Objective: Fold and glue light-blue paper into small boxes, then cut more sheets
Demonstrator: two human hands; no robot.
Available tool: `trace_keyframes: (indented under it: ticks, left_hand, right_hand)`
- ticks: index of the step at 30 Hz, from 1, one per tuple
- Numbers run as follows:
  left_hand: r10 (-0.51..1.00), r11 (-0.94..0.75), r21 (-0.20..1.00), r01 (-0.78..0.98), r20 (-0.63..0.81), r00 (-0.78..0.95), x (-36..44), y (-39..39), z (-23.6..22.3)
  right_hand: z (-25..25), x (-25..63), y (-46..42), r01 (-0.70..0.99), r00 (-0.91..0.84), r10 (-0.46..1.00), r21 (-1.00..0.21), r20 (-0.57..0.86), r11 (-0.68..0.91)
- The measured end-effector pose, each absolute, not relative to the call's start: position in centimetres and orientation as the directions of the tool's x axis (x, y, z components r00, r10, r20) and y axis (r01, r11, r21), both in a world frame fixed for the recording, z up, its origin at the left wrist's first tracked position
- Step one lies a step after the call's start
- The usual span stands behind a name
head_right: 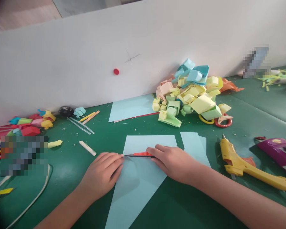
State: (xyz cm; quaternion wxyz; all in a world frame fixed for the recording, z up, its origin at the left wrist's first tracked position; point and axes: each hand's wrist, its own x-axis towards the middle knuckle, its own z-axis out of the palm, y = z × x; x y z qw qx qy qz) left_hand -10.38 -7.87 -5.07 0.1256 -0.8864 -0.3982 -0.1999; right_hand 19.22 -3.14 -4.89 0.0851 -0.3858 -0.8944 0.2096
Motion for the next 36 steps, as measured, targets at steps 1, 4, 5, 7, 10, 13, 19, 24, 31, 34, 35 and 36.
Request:
trace_keyframes:
  ticks: [1, 4, 5, 7, 10, 13, 19, 24, 31, 34, 35, 36]
  left_hand:
    - [0.65, -0.655, -0.079, 0.751, 0.449, 0.614, -10.3, -7.9, -5.0]
    - [0.626, -0.665, -0.14, 0.733, 0.429, 0.651, -10.2, -7.9, -5.1]
    - [0.621, -0.667, -0.158, 0.728, 0.423, 0.66, -10.2, -7.9, -5.1]
    - [0.615, -0.669, -0.18, 0.721, 0.41, 0.673, -10.1, -7.9, -5.1]
    - [0.616, -0.671, -0.186, 0.718, 0.401, 0.679, -10.1, -8.0, -5.1]
    - [0.622, -0.665, -0.19, 0.722, 0.394, 0.676, -10.0, -8.0, -5.1]
    - [0.634, -0.656, -0.2, 0.728, 0.378, 0.675, -9.9, -8.0, -5.0]
    - [0.629, -0.655, -0.214, 0.725, 0.378, 0.68, -10.0, -8.0, -5.1]
    - [0.64, -0.652, -0.209, 0.729, 0.365, 0.676, -10.0, -8.0, -5.2]
    - [0.645, -0.647, -0.212, 0.732, 0.36, 0.674, -9.9, -8.0, -5.2]
    - [0.646, -0.647, -0.213, 0.732, 0.358, 0.674, -9.9, -8.0, -5.2]
    - [0.647, -0.646, -0.215, 0.732, 0.355, 0.675, -9.9, -8.0, -5.2]
  right_hand:
    - [-4.9, 19.2, -3.2, 0.654, -0.689, 0.725, -0.435, -0.007, 0.618]
    - [-4.9, 19.4, -3.3, 0.651, -0.692, 0.722, -0.425, 0.007, 0.629]
    - [-4.9, 19.4, -3.3, 0.651, -0.692, 0.722, -0.42, 0.013, 0.632]
    - [-5.0, 19.5, -3.2, 0.652, -0.692, 0.721, -0.407, 0.024, 0.64]
    - [-5.1, 19.7, -3.1, 0.651, -0.695, 0.718, -0.4, 0.029, 0.646]
    - [-5.1, 19.9, -3.0, 0.646, -0.698, 0.716, -0.406, 0.029, 0.646]
    - [-4.9, 20.1, -3.0, 0.645, -0.692, 0.721, -0.424, 0.029, 0.636]
    - [-5.0, 20.3, -3.0, 0.647, -0.688, 0.725, -0.446, 0.008, 0.619]
    - [-5.4, 20.8, -2.9, 0.646, -0.685, 0.729, -0.453, 0.012, 0.615]
    - [-5.4, 20.9, -2.9, 0.642, -0.68, 0.733, -0.471, 0.014, 0.604]
    - [-5.4, 20.9, -2.9, 0.641, -0.678, 0.734, -0.477, 0.014, 0.601]
    - [-5.3, 20.9, -3.0, 0.639, -0.679, 0.734, -0.48, 0.014, 0.601]
